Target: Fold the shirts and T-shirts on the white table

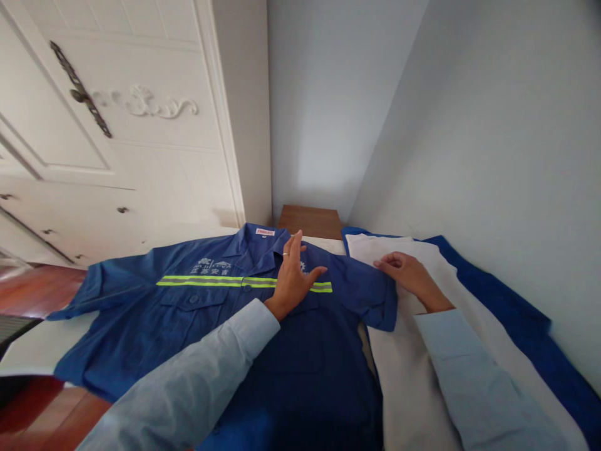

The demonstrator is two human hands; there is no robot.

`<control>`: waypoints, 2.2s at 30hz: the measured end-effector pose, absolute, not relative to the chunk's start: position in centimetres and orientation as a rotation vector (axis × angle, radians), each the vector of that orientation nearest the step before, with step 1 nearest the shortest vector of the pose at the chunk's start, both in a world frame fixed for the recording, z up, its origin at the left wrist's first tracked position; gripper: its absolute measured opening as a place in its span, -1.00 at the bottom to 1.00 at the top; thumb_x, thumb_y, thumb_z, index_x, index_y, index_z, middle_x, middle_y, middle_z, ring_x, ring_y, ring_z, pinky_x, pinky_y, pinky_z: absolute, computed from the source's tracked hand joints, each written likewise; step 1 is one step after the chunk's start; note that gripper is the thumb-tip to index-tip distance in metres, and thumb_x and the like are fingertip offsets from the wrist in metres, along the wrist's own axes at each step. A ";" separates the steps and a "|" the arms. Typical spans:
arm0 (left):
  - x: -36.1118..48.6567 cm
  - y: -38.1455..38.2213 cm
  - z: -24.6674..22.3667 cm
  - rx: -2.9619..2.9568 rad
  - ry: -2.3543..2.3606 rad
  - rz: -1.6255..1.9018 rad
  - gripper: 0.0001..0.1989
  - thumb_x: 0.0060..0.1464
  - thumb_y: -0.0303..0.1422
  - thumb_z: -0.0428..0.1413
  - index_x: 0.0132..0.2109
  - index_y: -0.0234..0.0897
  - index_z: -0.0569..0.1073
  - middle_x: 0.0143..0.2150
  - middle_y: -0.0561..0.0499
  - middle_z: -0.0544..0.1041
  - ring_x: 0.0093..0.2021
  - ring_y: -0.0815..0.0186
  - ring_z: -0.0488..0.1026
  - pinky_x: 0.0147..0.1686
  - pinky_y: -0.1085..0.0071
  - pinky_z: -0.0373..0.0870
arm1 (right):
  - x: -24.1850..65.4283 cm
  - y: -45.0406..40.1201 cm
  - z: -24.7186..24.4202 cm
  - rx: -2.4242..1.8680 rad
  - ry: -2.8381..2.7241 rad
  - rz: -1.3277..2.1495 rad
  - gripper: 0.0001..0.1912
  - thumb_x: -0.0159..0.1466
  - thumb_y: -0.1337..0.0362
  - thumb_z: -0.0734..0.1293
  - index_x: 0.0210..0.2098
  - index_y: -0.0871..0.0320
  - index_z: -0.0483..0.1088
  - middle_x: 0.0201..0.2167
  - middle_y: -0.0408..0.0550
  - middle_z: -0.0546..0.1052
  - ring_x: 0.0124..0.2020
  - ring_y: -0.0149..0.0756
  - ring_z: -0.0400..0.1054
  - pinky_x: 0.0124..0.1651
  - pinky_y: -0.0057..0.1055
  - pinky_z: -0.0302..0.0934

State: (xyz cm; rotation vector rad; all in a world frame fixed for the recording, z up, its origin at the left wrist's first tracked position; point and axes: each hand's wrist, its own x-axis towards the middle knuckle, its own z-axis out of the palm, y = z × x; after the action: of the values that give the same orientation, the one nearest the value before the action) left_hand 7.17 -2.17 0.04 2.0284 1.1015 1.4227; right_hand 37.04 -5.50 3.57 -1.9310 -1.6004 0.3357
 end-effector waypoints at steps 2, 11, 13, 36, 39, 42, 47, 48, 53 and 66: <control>7.2 -2.2 -0.2 2.012 1.132 1.377 -0.16 0.11 -0.27 0.29 0.40 -0.09 0.02 0.37 -0.26 0.16 0.12 0.14 0.47 0.07 0.14 0.52 | 37.2 -5.7 3.5 -1.996 -1.699 0.389 -0.62 0.12 -0.11 0.39 -0.46 0.10 0.47 -0.39 0.06 0.62 -0.33 -0.08 0.49 -0.25 -0.25 0.27; 7.4 -2.5 -0.4 2.105 1.230 1.087 -0.44 0.14 -0.37 0.20 0.25 -0.28 0.26 0.25 -0.23 0.33 0.07 0.19 0.48 0.09 0.14 0.49 | 38.4 -6.7 4.2 -2.225 -1.772 0.439 -0.57 0.07 -0.15 0.43 -0.53 0.10 0.44 -0.47 0.07 0.56 -0.40 -0.05 0.44 -0.33 -0.25 0.19; 7.4 -2.6 -0.3 2.225 1.272 0.950 -0.48 0.15 -0.33 0.20 0.23 -0.33 0.32 0.22 -0.25 0.38 0.15 0.10 0.44 0.16 0.07 0.42 | 38.4 -6.8 4.4 -2.131 -1.782 0.501 -0.62 0.13 -0.07 0.38 -0.57 0.10 0.41 -0.50 0.03 0.54 -0.42 -0.11 0.42 -0.35 -0.27 0.17; 7.5 -4.0 0.2 2.766 1.059 0.372 -0.24 0.29 0.17 -0.26 0.40 -0.23 0.21 0.44 -0.21 0.17 0.45 -0.07 0.07 0.33 -0.25 0.03 | 34.8 -7.8 6.0 -1.565 -1.007 1.174 -0.57 0.02 0.05 0.53 -0.23 0.11 0.37 -0.65 -0.30 0.30 -0.70 -0.47 0.12 -0.72 -0.55 -0.06; 7.5 -4.0 0.1 2.753 1.054 0.376 -0.20 0.27 0.19 -0.22 0.40 -0.26 0.20 0.45 -0.24 0.16 0.46 -0.10 0.04 0.34 -0.30 -0.05 | 34.4 -8.1 6.0 -1.552 -1.110 1.346 -0.55 0.07 0.00 0.53 -0.20 0.14 0.41 -0.62 -0.24 0.39 -0.69 -0.44 0.20 -0.69 -0.52 0.09; 7.4 -4.0 0.1 2.745 1.044 0.389 -0.22 0.26 0.18 -0.16 0.40 -0.27 0.21 0.44 -0.27 0.17 0.45 -0.11 0.05 0.34 -0.32 -0.06 | 33.5 -7.6 6.0 -1.420 -1.063 1.403 -0.49 -0.01 0.10 0.59 -0.15 0.15 0.44 -0.42 -0.12 0.56 -0.49 -0.34 0.44 -0.45 -0.46 0.38; 7.6 -3.6 -0.1 2.557 0.989 0.545 -0.43 0.25 -0.06 0.05 0.30 -0.25 0.35 0.39 -0.26 0.27 0.43 -0.12 0.11 0.36 -0.32 -0.13 | 30.8 -6.5 6.0 -1.281 -0.955 1.242 -0.46 -0.03 0.19 0.60 -0.09 0.13 0.43 -0.31 -0.10 0.61 -0.38 -0.32 0.50 -0.33 -0.46 0.44; 7.7 -3.1 -0.1 2.420 0.991 0.634 -0.51 0.21 -0.19 0.11 0.24 -0.25 0.41 0.35 -0.23 0.33 0.40 -0.09 0.17 0.38 -0.29 -0.14 | 29.8 -6.5 6.2 -1.267 -0.975 1.230 -0.45 0.00 0.19 0.60 -0.06 0.13 0.42 -0.32 -0.12 0.60 -0.41 -0.34 0.49 -0.36 -0.47 0.43; 7.2 0.4 0.2 1.803 1.108 0.995 -0.63 0.13 -0.49 -0.03 0.03 -0.34 0.52 0.09 -0.20 0.57 0.13 0.15 0.49 0.28 0.11 0.30 | 24.1 -7.4 6.4 -1.236 -1.294 1.524 -0.22 0.15 0.07 0.52 0.25 0.08 0.16 -0.22 -0.03 0.60 -0.33 -0.22 0.56 -0.35 -0.37 0.46; 5.3 -0.7 2.2 2.456 1.153 1.005 -0.64 0.20 -0.52 -0.03 0.07 -0.33 0.51 0.22 -0.21 0.47 0.28 0.10 0.35 0.30 0.12 0.26 | 23.4 -5.6 3.5 -1.280 -2.357 0.561 -0.46 0.30 0.10 0.38 0.20 0.17 0.35 0.21 0.21 0.41 0.26 0.03 0.27 0.35 0.09 0.10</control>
State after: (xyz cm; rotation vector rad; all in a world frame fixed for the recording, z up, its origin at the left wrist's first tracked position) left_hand 5.32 -0.67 2.19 2.4565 1.1529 1.0047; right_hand 23.41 -5.62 3.45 -1.2798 -2.3575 0.5611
